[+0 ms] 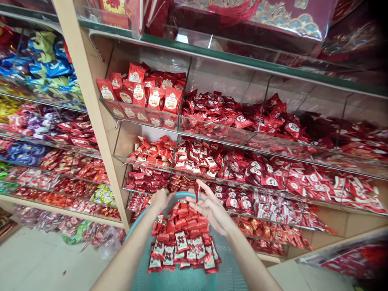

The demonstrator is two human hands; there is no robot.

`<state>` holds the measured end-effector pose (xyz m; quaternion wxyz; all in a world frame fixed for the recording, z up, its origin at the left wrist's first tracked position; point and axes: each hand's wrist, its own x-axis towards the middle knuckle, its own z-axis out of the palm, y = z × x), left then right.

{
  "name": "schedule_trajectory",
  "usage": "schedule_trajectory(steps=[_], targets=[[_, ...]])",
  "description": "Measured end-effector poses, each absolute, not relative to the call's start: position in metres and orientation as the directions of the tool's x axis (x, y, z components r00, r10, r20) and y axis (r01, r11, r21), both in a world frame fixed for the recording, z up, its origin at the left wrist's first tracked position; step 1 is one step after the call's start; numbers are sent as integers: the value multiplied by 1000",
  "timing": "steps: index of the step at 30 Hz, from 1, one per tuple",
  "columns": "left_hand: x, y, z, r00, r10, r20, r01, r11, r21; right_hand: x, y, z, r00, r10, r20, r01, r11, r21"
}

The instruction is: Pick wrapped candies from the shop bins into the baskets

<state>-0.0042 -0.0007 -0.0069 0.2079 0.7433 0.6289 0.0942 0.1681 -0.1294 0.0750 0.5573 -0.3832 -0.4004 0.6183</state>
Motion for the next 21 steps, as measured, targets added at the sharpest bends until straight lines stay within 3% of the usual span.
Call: schedule_trajectory(steps=[13, 21], targets=[[-3, -1, -1, 213, 970, -114, 898, -149, 414, 174, -128, 50, 24, 999, 42, -51, 43, -998], [-3, -2, 1, 229, 968, -105, 899, -169, 404, 169, -127, 46, 76, 996, 52, -162, 64, -985]])
